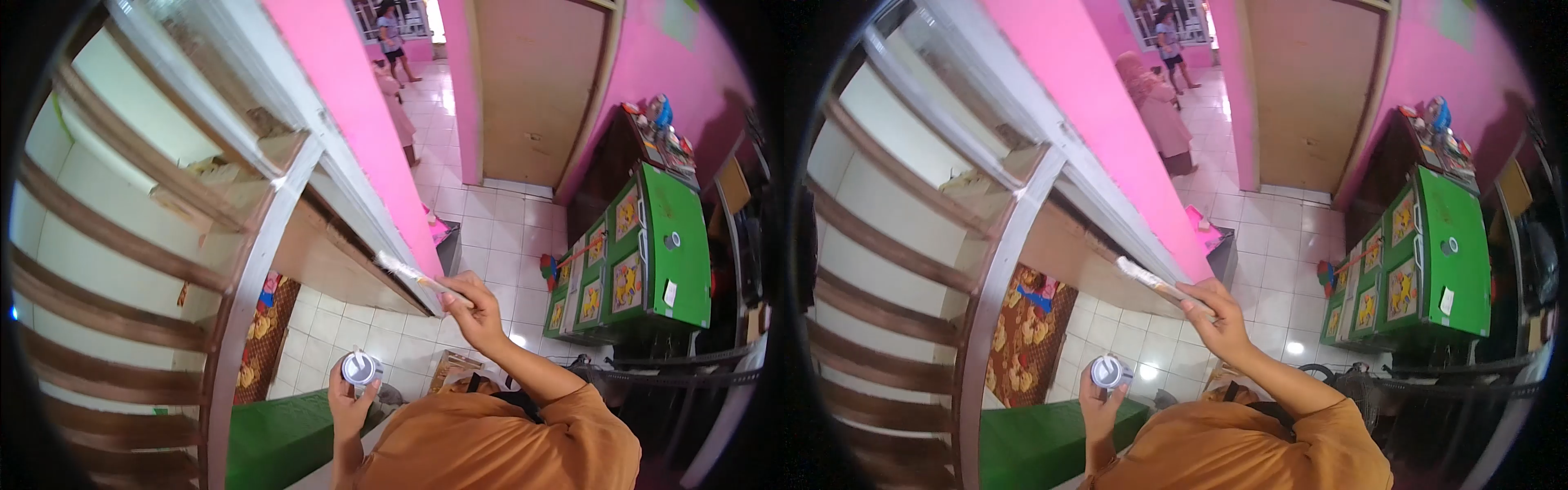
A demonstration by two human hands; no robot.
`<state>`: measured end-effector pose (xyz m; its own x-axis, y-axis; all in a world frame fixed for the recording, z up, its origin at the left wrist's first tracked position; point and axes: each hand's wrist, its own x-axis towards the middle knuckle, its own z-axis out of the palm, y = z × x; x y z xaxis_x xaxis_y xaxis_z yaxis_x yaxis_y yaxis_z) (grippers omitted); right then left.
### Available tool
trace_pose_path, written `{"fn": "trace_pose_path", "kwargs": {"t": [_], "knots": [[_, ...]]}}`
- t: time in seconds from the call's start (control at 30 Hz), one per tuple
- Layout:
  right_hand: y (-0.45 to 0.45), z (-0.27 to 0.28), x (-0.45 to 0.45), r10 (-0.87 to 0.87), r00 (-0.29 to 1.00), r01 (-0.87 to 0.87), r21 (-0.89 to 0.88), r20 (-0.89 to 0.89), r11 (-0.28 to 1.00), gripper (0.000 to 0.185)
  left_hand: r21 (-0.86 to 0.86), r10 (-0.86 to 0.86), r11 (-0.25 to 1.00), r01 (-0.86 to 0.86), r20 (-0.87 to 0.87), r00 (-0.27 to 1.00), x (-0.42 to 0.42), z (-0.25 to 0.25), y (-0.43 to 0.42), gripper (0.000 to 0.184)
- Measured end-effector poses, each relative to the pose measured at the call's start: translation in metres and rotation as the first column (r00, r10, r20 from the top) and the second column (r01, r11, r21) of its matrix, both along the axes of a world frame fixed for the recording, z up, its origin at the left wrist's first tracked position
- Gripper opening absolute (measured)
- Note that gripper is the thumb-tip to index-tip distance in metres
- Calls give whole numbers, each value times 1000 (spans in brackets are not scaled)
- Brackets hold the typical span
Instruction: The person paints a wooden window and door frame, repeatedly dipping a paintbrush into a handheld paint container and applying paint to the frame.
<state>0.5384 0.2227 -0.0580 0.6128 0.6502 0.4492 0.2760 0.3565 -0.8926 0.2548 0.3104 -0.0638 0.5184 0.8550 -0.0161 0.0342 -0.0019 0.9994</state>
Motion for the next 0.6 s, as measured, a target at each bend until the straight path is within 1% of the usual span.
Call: {"fn": "trace_pose_path", "kwargs": {"t": [0.03,0.1,0.13,0.2,0.23,0.3,0.33,0.37,0.4,0.43,0.47,0.53,0.6], "knots": [[0,4,-1,29,1000,-29,-3,3,1000,29,17,-2,1000,2,2,1000,-2,-4,1,67],[-3,19,-4,-13,1000,13,-14,-14,1000,26,20,20,1000,-20,-13,1000,-3,2,-3,70],[-4,21,-4,26,1000,-26,-25,-15,999,26,9,59,998,-58,-15,998,-4,3,-2,70],[-6,24,-4,14,999,-14,-7,40,1000,27,62,54,997,-54,-2,999,-9,-4,0,70],[-7,30,-2,59,998,-58,-26,37,998,27,88,56,994,-57,13,998,-9,-7,2,70],[-11,44,-5,72,997,-74,42,38,996,21,146,56,988,-57,12,998,-8,-3,8,70],[-15,50,-10,110,993,-110,16,32,994,21,178,51,983,-50,-3,999,-6,1,11,70],[-16,57,-12,125,992,-124,53,-16,991,17,161,83,984,-82,0,997,-3,2,14,70],[-17,65,-14,135,989,-129,88,-64,988,14,178,61,982,-60,1,998,0,3,17,70],[-18,73,-14,170,985,-169,53,-23,984,12,201,34,979,-33,3,999,4,4,19,70],[-19,77,-16,185,983,-184,42,-17,982,12,192,49,980,-50,10,999,6,5,20,70],[-20,84,-21,255,963,-255,8,-84,967,14,229,32,973,-43,50,998,10,5,20,70],[-18,93,-27,289,951,-294,-34,-108,955,15,237,43,970,-60,75,996,12,-1,19,71]]}}
